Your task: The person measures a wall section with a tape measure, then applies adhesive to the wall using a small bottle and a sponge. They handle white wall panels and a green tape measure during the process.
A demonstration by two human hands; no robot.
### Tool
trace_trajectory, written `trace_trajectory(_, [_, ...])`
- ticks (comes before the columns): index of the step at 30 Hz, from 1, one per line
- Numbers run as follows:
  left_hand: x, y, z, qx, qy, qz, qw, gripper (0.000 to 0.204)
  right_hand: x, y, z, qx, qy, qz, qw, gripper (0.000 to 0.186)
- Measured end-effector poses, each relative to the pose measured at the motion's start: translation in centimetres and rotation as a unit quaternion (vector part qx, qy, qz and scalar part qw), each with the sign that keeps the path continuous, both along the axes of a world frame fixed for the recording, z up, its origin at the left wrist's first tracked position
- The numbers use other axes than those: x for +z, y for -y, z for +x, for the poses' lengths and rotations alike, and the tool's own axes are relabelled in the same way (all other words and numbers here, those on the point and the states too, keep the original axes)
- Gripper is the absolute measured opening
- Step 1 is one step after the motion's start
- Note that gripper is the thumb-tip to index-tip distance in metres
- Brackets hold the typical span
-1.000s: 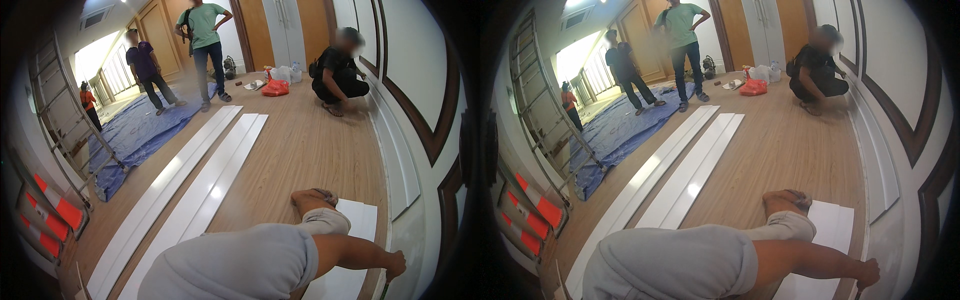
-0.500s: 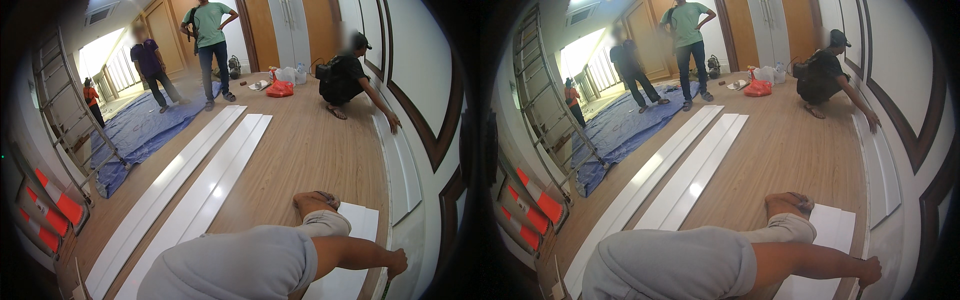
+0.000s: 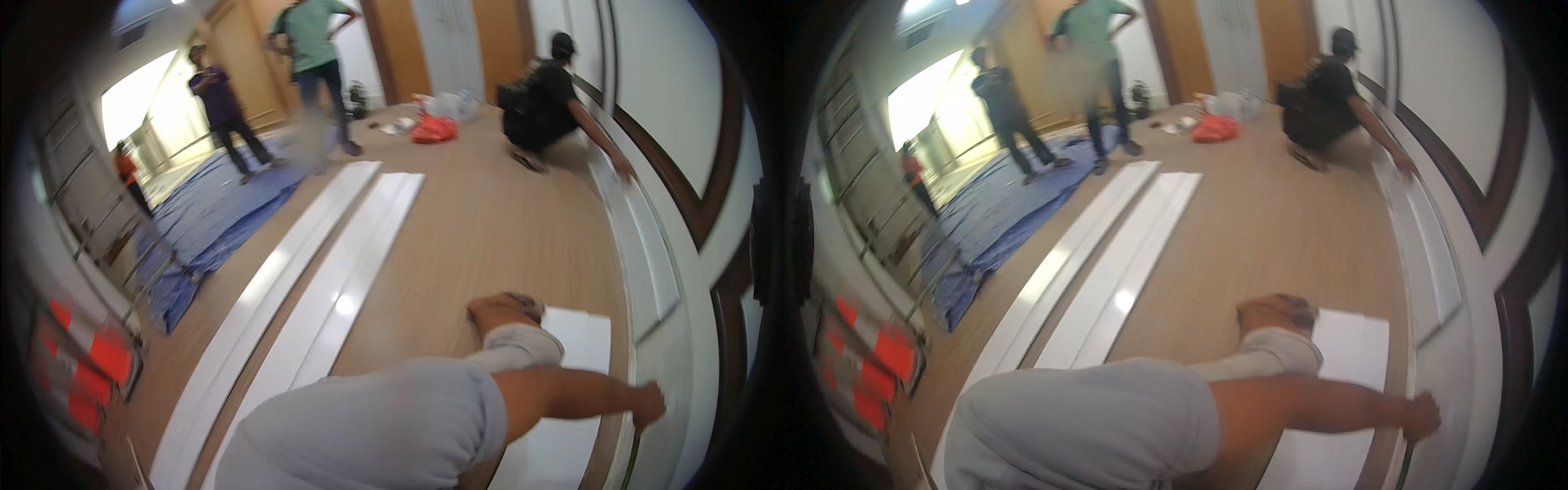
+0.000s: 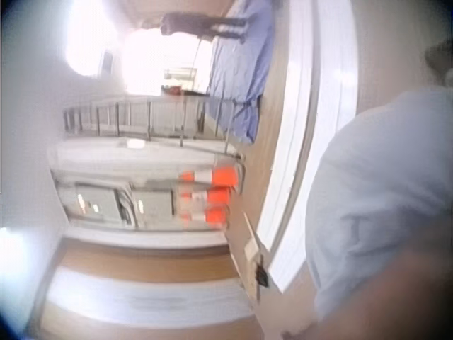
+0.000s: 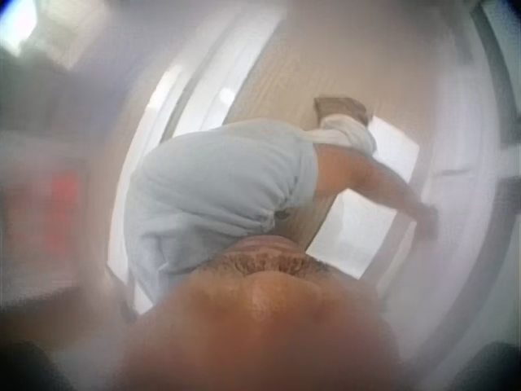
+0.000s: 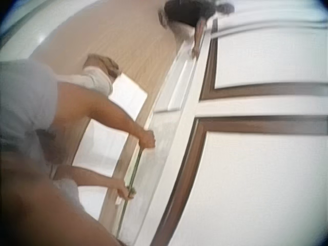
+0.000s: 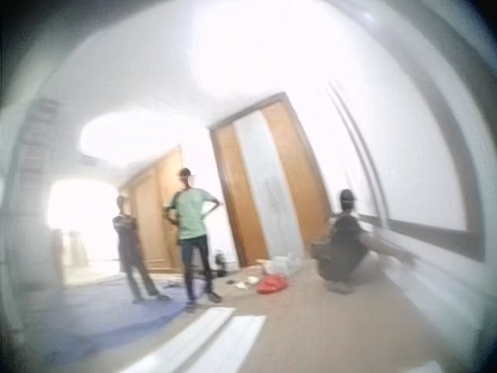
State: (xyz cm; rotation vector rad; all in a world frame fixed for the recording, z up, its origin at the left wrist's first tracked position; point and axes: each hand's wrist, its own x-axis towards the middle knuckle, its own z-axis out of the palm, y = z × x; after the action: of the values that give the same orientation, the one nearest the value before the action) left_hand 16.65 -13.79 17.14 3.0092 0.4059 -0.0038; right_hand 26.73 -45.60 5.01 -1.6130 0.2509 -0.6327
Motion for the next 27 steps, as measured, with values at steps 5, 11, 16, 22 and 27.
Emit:
trace_trajectory(5, [2.4, 0.0, -3.1, -0.021, -0.045, -0.071, 0.996, 0.050, 1.6, -2.4, -3.7, -0.100, -0.046, 0.095, 0.989, 0.036])
trace_trajectory(11, [6.8, 0.9, -7.0, 0.009, -0.063, -0.101, 0.993, 0.052, 9.2, -5.3, -9.3, -0.105, -0.012, 0.374, 0.921, 0.040])
trace_trajectory(16, [7.7, 1.3, -7.3, -0.008, -0.060, -0.105, 0.993, 0.048, 10.2, -5.2, -9.7, -0.112, -0.004, 0.356, 0.928, 0.041])
trace_trajectory(22, [7.6, 1.1, -6.5, -0.041, -0.063, -0.113, 0.991, 0.043, 9.8, -3.9, -6.9, -0.126, 0.073, 0.436, 0.888, 0.028])
trace_trajectory(27, [10.7, -1.0, -7.3, -0.077, -0.046, -0.112, 0.990, 0.050, 14.7, -4.8, -7.1, -0.099, 0.133, 0.479, 0.862, 0.036])
